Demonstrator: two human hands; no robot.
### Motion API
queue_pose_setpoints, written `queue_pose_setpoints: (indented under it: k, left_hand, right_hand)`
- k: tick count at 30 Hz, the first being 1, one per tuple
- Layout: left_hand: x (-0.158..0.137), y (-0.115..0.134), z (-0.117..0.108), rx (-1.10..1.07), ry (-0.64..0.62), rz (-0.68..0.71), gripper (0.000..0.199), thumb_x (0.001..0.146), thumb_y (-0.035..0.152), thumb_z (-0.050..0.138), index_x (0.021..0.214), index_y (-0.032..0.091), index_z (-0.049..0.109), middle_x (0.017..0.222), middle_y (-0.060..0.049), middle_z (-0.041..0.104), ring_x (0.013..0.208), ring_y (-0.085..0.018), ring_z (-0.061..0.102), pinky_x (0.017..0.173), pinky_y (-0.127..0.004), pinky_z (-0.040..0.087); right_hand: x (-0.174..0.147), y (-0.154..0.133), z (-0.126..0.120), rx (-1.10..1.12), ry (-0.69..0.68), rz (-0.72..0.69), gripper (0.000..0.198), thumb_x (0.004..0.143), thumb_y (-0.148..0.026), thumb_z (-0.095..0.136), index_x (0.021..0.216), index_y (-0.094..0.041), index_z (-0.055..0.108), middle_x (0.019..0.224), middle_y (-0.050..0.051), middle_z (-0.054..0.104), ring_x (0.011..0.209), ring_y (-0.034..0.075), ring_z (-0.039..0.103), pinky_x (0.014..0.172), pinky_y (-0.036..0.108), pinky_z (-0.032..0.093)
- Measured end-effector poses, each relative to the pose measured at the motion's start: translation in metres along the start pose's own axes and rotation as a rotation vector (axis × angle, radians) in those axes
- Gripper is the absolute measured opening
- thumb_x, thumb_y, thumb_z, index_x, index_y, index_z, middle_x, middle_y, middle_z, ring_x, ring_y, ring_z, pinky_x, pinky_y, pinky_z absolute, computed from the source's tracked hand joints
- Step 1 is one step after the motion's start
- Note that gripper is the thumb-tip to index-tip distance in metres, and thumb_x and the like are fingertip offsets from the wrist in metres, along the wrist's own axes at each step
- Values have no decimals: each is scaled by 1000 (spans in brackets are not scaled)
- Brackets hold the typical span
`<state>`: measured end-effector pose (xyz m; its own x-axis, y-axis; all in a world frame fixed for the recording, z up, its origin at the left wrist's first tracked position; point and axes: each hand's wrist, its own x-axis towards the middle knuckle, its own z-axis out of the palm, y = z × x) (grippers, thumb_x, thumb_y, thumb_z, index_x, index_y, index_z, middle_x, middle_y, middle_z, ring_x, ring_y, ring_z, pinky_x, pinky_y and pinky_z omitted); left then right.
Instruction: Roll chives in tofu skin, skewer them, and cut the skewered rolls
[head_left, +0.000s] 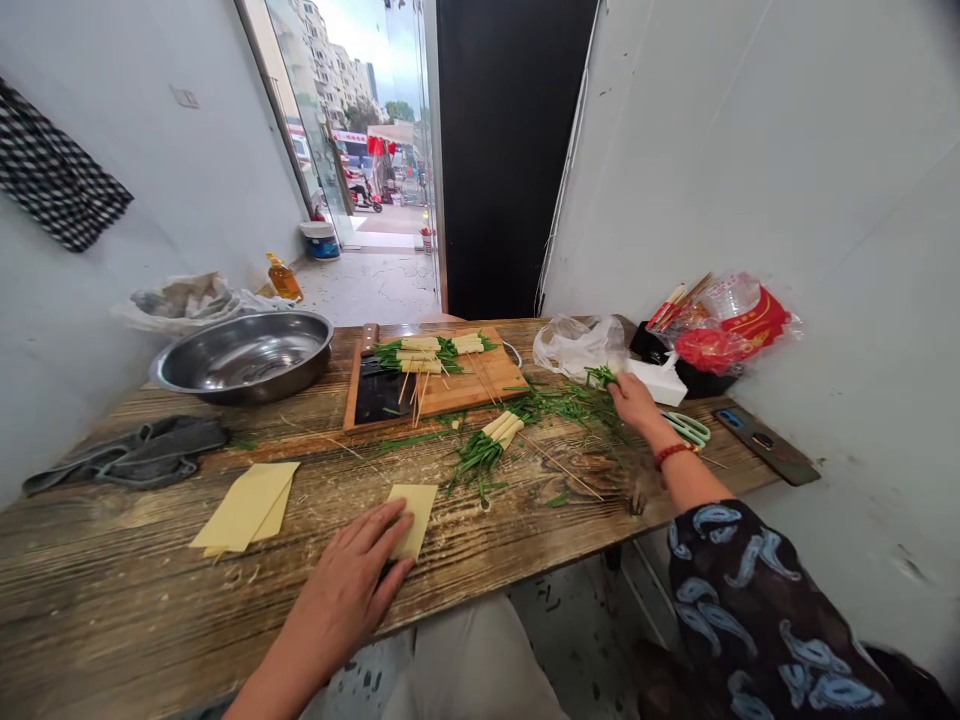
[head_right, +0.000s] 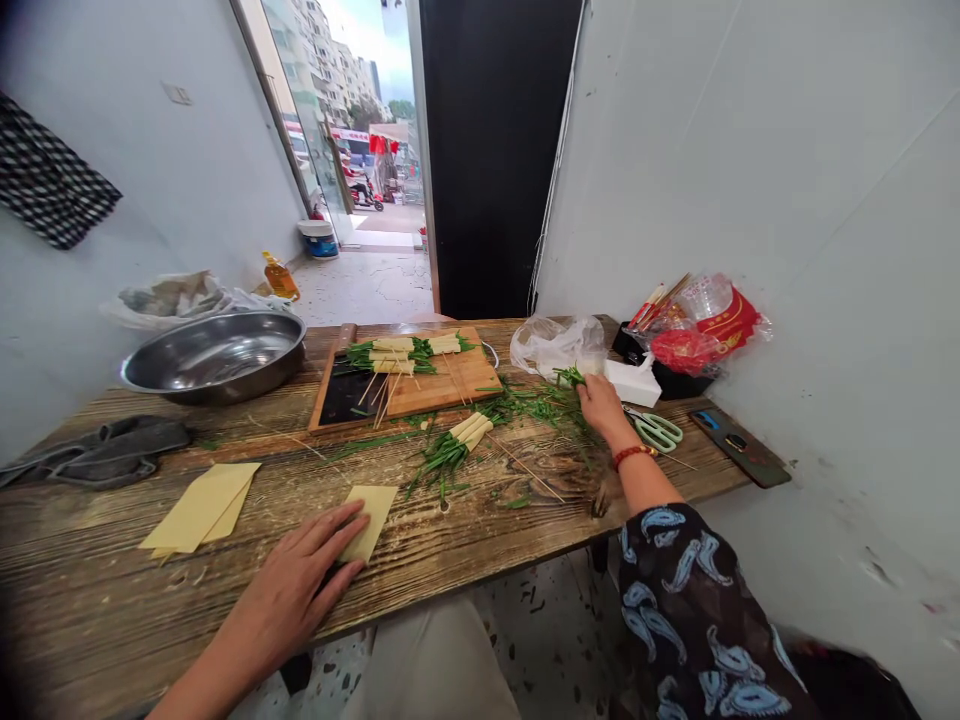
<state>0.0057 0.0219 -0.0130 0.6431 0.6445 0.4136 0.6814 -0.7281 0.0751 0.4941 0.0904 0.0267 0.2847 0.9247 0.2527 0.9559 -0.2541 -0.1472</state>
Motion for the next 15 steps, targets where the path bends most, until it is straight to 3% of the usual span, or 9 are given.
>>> queue_pose_setpoints:
  k: [7,11,15]
  left_hand:
    - [2,7,-8,7,-64,-38,37,90,37,50,122,21,58,134,-9,55,120,-26,52,97,-42,46]
    - [3,13,-12,16,-80,-61,35,89,32,51,121,20,58,133,-10,55,120,-27,52,96,-43,46]
    - [4,21,-15,61,-85,-94,34,88,32,53,119,19,59,130,-10,57,118,-28,52,96,-44,46]
  right_hand:
    - [23,-13,7,304,-11,41,17,87,-24,40,78,-19,54,74,8,61,78,22,57,70,31,42]
    - [11,-36,6,543,-59,-28,27,89,-39,32,76,-22,48,65,1,56,62,16,55,58,27,43]
    - [-18,-82,-5,752,-143,-121,31,87,-49,34,74,-23,45,62,-2,51,54,13,49,50,24,40]
